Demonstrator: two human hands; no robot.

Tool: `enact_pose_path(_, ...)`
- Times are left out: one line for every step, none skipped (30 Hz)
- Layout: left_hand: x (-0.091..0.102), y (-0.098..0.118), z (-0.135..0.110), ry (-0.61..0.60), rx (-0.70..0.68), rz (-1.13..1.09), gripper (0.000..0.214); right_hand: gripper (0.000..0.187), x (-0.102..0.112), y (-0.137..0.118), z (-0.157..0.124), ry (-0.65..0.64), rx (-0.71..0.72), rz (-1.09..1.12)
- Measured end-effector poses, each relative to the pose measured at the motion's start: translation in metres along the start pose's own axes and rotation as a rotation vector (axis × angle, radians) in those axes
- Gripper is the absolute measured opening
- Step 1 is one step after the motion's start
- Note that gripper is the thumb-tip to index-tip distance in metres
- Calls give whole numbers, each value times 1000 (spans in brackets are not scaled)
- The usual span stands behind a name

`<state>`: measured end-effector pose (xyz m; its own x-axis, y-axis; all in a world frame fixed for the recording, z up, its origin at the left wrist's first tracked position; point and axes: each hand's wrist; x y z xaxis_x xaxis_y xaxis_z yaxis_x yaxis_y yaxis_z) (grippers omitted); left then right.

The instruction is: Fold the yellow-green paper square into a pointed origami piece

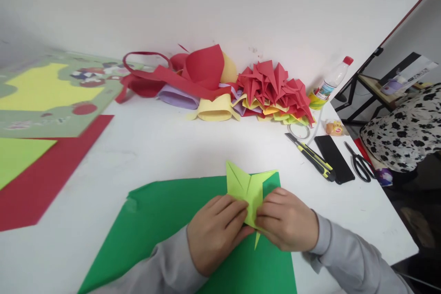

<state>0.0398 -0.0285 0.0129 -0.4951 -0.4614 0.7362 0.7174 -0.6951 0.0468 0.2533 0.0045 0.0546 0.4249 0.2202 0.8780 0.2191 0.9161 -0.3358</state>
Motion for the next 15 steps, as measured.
enact_pose_path(2,-3,-1,-15,-13,-6,31,15,1,1,0,14,-4,17)
enact_pose_path(5,-6,-1,-39,-21,-14,29,15,3,2,-1,24,-8,50)
enact_pose_path(8,-9,-2,-57,-22,-22,27,15,4,4,-1,30,-13,91)
enact_pose_path(11,-13,-3,-69,-17,-26,24,16,5,5,-1,34,-23,125)
enact_pose_path(14,-16,-3,-75,-13,-29,22,16,6,6,-2,40,-40,146)
enact_pose_path(16,-18,-3,-78,-13,-28,21,17,7,6,-2,44,-61,153)
enact_pose_path(17,-19,-4,-81,-16,-24,21,17,7,6,-2,45,-86,151)
enact_pose_path(18,-19,-3,-83,-21,-24,21,16,6,4,-3,45,-109,143)
enact_pose_path(18,-18,-3,-85,-22,-29,21,14,5,3,-3,43,-131,132)
enact_pose_path(18,-17,-3,-84,-19,-38,20,13,4,1,-3,41,-152,118)
enact_pose_path(17,-15,-3,-80,-11,-50,20,12,3,-1,-2,42,-169,104)
enact_pose_path(17,-13,-2,-76,-3,-65,19,13,2,-2,-2,47,-186,94)
enact_pose_path(17,-12,-2,-74,2,-83,19,14,2,-4,-2,59,-205,92)
enact_pose_path(17,-12,-1,-74,5,-97,19,14,1,-4,-2,75,-227,101)
enact_pose_path(17,-12,-1,-78,6,-104,18,15,1,-5,-2,92,-251,121)
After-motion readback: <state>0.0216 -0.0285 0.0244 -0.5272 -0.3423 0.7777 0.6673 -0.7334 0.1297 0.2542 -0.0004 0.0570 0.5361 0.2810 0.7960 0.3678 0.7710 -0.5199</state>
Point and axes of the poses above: each hand's wrist, its own z-axis towards the middle knuckle, its own x-axis out of the back of the hand, y = z × x, and after that the axes turned 11 degrees about z, right-handed
